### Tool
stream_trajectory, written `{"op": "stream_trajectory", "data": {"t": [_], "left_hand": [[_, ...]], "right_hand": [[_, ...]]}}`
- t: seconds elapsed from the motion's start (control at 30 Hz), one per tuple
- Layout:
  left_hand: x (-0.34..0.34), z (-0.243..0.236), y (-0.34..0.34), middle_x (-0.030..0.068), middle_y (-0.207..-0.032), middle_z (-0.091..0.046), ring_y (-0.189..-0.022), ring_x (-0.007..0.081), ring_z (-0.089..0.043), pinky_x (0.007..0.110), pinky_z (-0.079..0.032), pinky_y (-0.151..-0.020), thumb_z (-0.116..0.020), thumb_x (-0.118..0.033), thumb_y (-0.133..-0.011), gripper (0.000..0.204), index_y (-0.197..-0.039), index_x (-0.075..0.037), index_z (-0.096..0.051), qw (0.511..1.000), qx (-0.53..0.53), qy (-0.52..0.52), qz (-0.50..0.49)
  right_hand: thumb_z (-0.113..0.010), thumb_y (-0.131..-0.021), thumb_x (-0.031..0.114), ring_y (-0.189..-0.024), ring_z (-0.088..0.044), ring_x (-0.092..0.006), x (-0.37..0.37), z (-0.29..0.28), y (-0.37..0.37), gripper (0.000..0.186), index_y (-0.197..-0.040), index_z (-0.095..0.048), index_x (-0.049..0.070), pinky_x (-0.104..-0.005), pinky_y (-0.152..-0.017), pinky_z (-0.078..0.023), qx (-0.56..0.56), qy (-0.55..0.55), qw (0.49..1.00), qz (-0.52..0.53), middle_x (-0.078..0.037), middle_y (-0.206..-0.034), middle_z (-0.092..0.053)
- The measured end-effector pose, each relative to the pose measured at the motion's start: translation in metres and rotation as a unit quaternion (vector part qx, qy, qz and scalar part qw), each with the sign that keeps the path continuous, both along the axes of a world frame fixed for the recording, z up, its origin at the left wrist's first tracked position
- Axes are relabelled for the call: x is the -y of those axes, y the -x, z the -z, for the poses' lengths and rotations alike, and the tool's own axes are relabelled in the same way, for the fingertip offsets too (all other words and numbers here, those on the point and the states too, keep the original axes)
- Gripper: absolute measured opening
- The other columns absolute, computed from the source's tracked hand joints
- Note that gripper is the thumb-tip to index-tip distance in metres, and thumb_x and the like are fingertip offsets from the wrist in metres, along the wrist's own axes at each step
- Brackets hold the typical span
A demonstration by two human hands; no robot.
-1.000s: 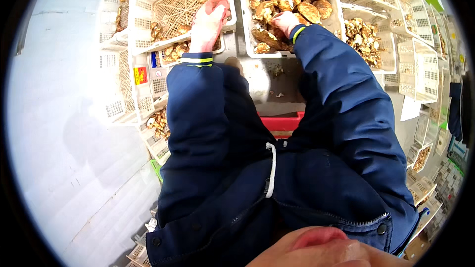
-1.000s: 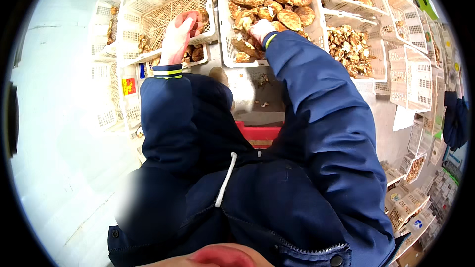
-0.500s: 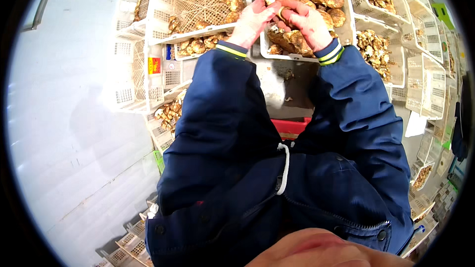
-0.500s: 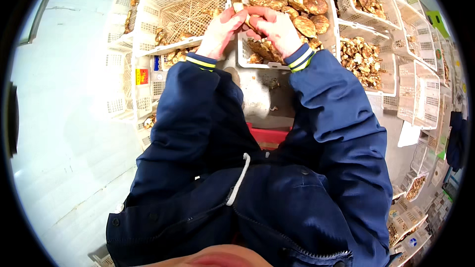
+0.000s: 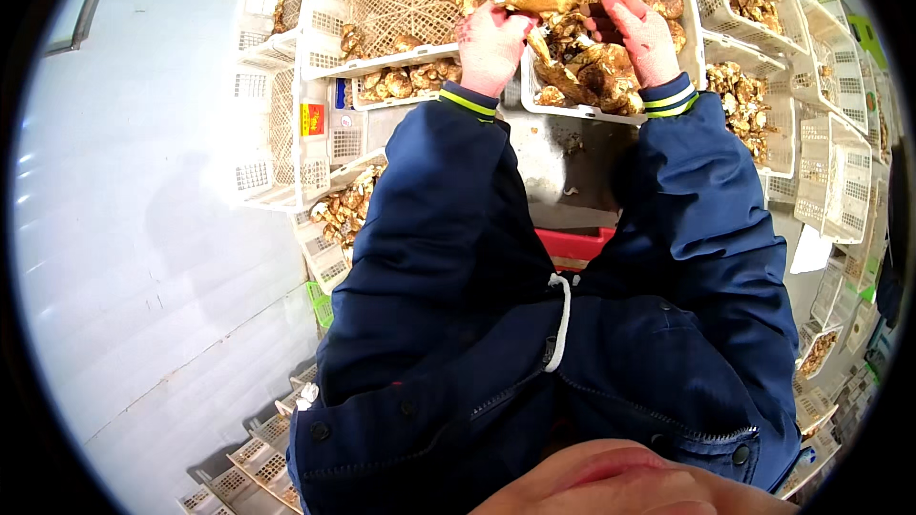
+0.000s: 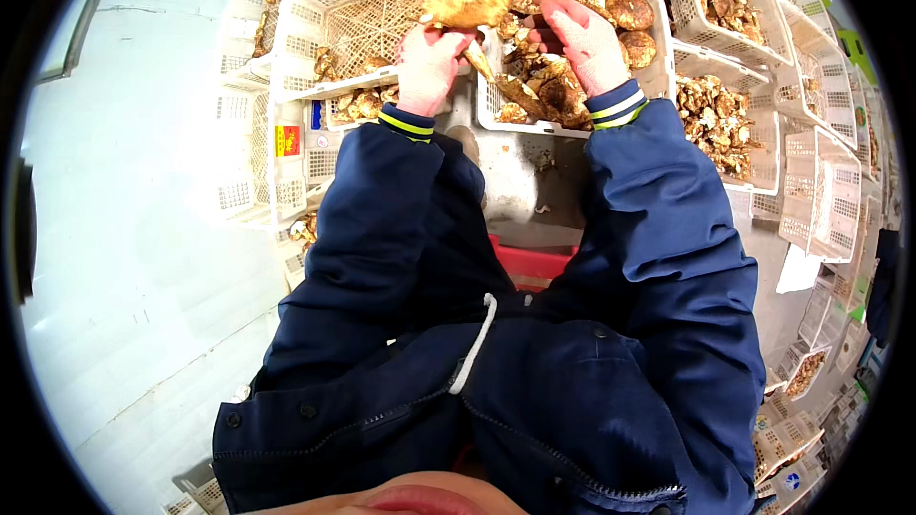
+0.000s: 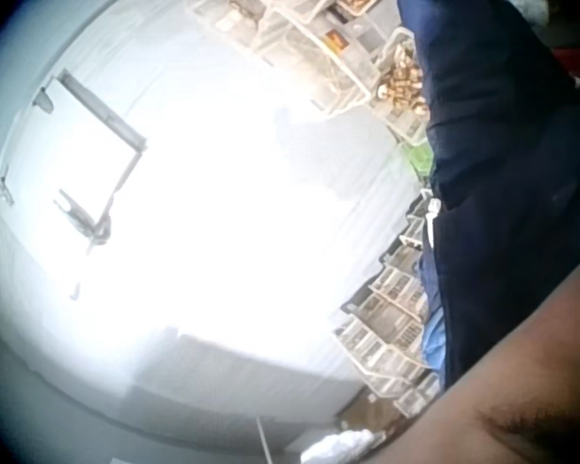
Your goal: The person sorts mushrooms by hand from various plastic crates, picking them up to check them and moving them between containers.
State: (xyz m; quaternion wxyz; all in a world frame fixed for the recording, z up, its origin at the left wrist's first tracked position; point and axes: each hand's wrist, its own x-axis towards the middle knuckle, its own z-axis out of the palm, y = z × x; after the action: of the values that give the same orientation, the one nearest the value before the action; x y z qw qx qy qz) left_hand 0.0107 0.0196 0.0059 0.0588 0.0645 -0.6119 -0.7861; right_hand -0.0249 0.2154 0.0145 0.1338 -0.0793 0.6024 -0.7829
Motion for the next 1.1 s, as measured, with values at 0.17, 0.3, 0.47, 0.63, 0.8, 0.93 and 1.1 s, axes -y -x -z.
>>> {"op": "stream_trajectory", "data": {"t": [0.17, 0.3, 0.47, 0.63, 0.8, 0.93, 1.1], "left_hand": [[0.000, -0.005, -0.002, 0.0071, -0.093, -0.066, -0.083, 0.0160, -0.060, 0.027, -0.046, -0.075, -0.058, -0.013, -0.077, 0.026, -0.099, -0.001, -0.060, 0.983, -0.010, 0.159, 0.096], [-0.008, -0.022, -0.010, 0.0092, -0.085, -0.063, -0.067, 0.0184, -0.061, 0.031, -0.049, -0.060, -0.051, -0.022, -0.087, 0.030, -0.103, 0.003, -0.056, 0.954, 0.152, -0.075, 0.248], [-0.017, -0.028, -0.026, 0.0089, -0.076, -0.057, -0.055, 0.0223, -0.058, 0.033, -0.048, -0.055, -0.040, -0.030, -0.093, 0.040, -0.108, 0.006, -0.047, 0.856, 0.208, -0.307, 0.361], [-0.028, -0.032, -0.031, 0.0008, -0.066, -0.044, -0.052, 0.0132, -0.041, 0.027, -0.036, -0.052, -0.031, -0.037, -0.094, 0.056, -0.124, 0.010, -0.038, 0.841, 0.226, -0.334, 0.360], [-0.020, -0.010, -0.018, 0.0109, -0.081, -0.054, -0.058, 0.0192, -0.046, 0.031, -0.041, -0.054, -0.024, -0.051, -0.091, 0.066, -0.122, 0.005, -0.039, 0.793, 0.147, -0.379, 0.455], [-0.029, -0.024, -0.018, 0.0113, -0.097, -0.056, -0.061, 0.0187, -0.042, 0.030, -0.038, -0.052, -0.022, -0.051, -0.092, 0.062, -0.117, 0.002, -0.042, 0.789, 0.195, -0.438, 0.384], [-0.020, -0.015, -0.017, 0.0114, -0.100, -0.058, -0.061, 0.0220, -0.048, 0.032, -0.041, -0.052, -0.024, -0.047, -0.093, 0.059, -0.116, 0.004, -0.043, 0.775, 0.227, -0.435, 0.399]], "right_hand": [[-0.047, -0.092, 0.030, -0.099, -0.055, -0.0123, 0.003, -0.012, 0.002, 0.041, -0.121, -0.051, 0.001, -0.0239, -0.084, -0.043, -0.108, -0.022, 0.993, 0.040, -0.007, -0.111, -0.057], [-0.037, -0.091, 0.053, -0.119, -0.042, -0.0162, 0.001, -0.018, 0.003, 0.064, -0.133, -0.037, 0.005, -0.0319, -0.096, -0.037, -0.110, -0.034, 0.993, -0.021, -0.007, -0.131, -0.043], [-0.031, -0.090, 0.057, -0.095, -0.053, -0.0112, 0.008, -0.029, 0.000, 0.066, -0.131, -0.039, 0.006, -0.0293, -0.081, -0.045, 0.001, 0.094, 0.990, -0.105, -0.006, -0.118, -0.052], [-0.043, -0.092, 0.043, -0.089, -0.059, -0.0119, 0.004, -0.018, 0.002, 0.050, -0.121, -0.050, 0.003, -0.0258, -0.077, -0.049, 0.114, 0.134, 0.980, -0.095, -0.005, -0.103, -0.061], [-0.042, -0.093, 0.033, -0.081, -0.060, -0.0089, -0.005, 0.014, 0.009, 0.038, -0.120, -0.051, 0.009, -0.0198, -0.061, -0.049, 0.108, 0.086, 0.990, -0.037, -0.002, -0.096, -0.063], [-0.036, -0.095, 0.032, -0.071, -0.059, -0.0046, -0.016, 0.022, 0.013, 0.038, -0.126, -0.047, 0.012, -0.0170, -0.054, -0.046, 0.143, 0.094, 0.984, -0.051, -0.001, -0.097, -0.063], [-0.035, -0.096, 0.028, -0.073, -0.058, -0.0054, -0.014, 0.024, 0.018, 0.037, -0.127, -0.046, 0.011, -0.0189, -0.058, -0.046, 0.173, 0.122, 0.975, -0.062, -0.002, -0.101, -0.062]]}}
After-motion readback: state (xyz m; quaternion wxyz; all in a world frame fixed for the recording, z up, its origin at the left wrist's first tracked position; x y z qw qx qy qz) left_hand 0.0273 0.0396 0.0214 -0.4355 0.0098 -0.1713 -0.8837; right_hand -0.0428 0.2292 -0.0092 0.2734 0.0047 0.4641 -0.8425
